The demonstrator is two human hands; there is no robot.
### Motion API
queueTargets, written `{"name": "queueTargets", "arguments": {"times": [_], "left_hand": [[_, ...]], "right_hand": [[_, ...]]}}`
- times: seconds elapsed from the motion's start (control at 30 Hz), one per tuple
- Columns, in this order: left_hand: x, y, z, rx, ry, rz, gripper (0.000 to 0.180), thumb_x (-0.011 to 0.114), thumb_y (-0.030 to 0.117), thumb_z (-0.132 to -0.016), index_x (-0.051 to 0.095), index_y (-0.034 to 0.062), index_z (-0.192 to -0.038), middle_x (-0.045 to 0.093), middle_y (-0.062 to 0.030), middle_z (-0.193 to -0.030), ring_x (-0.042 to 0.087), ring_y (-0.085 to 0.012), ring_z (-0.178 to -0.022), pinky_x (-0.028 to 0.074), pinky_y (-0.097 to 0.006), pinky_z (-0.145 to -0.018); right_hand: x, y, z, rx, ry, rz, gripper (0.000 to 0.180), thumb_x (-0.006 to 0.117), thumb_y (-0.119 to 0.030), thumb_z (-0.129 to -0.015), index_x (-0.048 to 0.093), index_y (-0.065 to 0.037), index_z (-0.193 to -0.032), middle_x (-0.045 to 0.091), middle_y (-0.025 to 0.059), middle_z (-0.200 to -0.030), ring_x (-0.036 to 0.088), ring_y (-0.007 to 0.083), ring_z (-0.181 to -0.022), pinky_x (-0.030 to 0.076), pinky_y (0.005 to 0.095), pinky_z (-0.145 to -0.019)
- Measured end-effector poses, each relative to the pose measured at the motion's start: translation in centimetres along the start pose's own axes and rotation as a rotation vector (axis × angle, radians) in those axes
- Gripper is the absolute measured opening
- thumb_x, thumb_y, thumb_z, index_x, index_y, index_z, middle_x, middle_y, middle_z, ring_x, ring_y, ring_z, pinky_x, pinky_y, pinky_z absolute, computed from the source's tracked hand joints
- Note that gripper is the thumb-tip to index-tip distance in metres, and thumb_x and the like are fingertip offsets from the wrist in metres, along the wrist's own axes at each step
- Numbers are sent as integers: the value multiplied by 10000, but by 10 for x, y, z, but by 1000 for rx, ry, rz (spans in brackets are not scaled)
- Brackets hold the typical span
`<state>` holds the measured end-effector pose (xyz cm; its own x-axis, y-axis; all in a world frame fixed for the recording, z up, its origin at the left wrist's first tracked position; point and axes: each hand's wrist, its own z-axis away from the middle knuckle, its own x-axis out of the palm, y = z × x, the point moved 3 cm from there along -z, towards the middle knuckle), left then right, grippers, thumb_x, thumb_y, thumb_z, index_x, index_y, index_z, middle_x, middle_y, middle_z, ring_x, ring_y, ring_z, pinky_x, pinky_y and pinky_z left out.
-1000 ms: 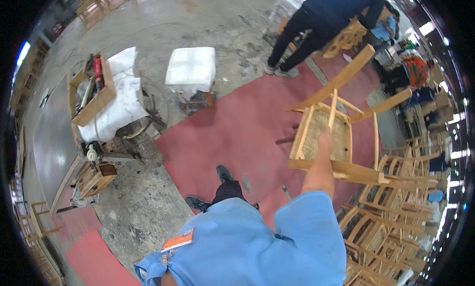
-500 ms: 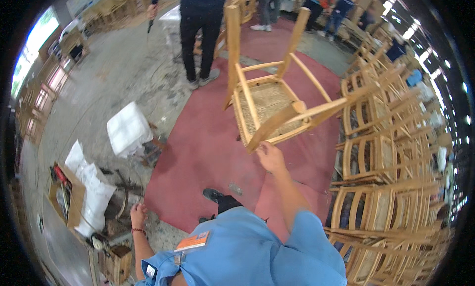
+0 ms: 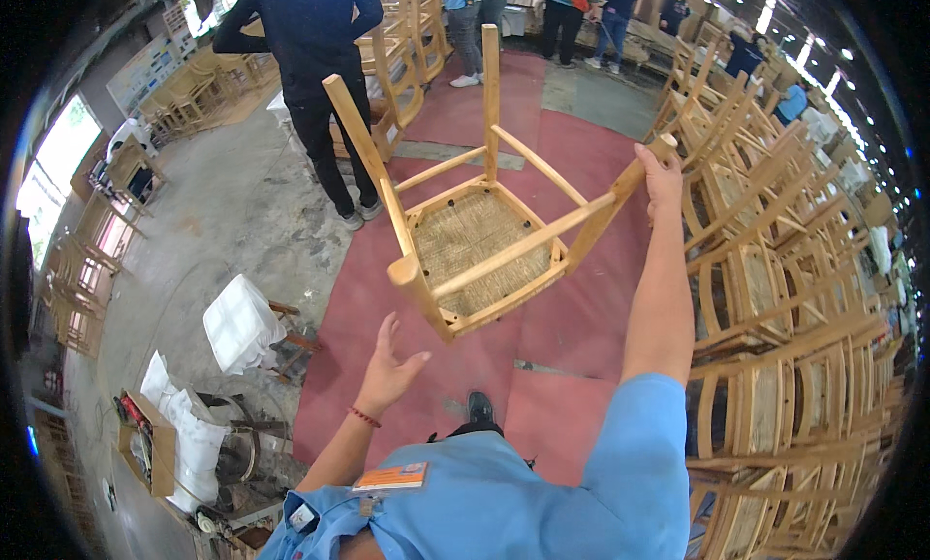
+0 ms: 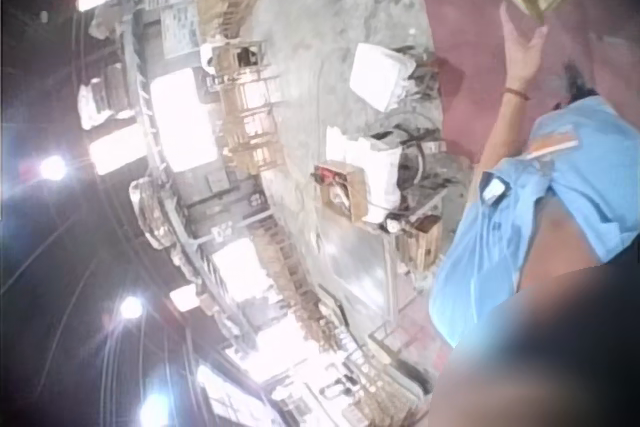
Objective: The person uses a handheld power sander to smooth the legs of a wooden chair, then applies a white substance to the leg ends with a cloth. The person moves the chair around the workshop and repeats the sanding and application steps.
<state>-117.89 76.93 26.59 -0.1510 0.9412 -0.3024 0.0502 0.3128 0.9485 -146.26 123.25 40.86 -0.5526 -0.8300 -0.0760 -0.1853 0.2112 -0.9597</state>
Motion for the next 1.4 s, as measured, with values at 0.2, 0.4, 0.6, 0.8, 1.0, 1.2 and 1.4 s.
{"name": "queueTargets", "arguments": {"times": [0.2,0.4,0.6,0.8,1.0,1.2,1.4], "left_hand": [[64,3,-56,-203,120,187,490,749,103,-854,439,24,-1225,611,-120,-1075,622,-196,-1000,523,-340,-888],[6,-35,-93,137,-34,-111,383,680,11,-861,495,32,-1195,595,-92,-1076,601,-176,-985,533,-323,-842],[-27,-23,-195,-169,14,-63,268,587,-17,-863,563,25,-1127,636,-88,-986,645,-197,-897,570,-330,-738],[-24,-23,-199,-242,92,62,266,613,-35,-825,583,23,-1083,653,-87,-963,668,-183,-866,572,-315,-646],[-12,-48,-178,-181,135,83,317,636,27,-878,557,54,-1185,649,-65,-1039,629,-178,-985,559,-355,-785],[-8,-108,-123,-259,235,-212,454,655,173,-886,537,9,-1292,670,-187,-1162,654,-282,-1077,523,-382,-893],[15,-227,154,-784,17,-465,375,552,267,-856,678,5,-1093,668,-247,-1124,634,-410,-1062,499,-479,-925]], "right_hand": [[-4,41,-1,-66,-196,-240,219,760,-119,-794,623,-40,-944,623,33,-857,592,135,-812,482,297,-757],[-47,45,104,-115,15,-140,160,726,-64,-828,588,-22,-899,623,43,-846,592,120,-803,496,294,-748],[-31,17,138,-147,49,-223,134,735,-4,-834,608,-29,-870,633,39,-832,595,95,-744,495,246,-660],[-12,1,123,-174,-6,-120,95,712,-6,-850,621,-31,-862,618,-3,-789,580,92,-706,491,264,-662],[-18,58,128,-79,-61,-204,154,704,-45,-875,613,-3,-992,631,57,-955,594,123,-863,494,285,-778],[-14,205,171,109,-350,-15,637,611,-130,-962,284,37,-1483,439,192,-1422,452,259,-1299,357,353,-1092],[-57,336,285,857,-1101,755,555,543,-427,-976,575,19,-1304,625,214,-1186,586,258,-1133,450,369,-974]]}}
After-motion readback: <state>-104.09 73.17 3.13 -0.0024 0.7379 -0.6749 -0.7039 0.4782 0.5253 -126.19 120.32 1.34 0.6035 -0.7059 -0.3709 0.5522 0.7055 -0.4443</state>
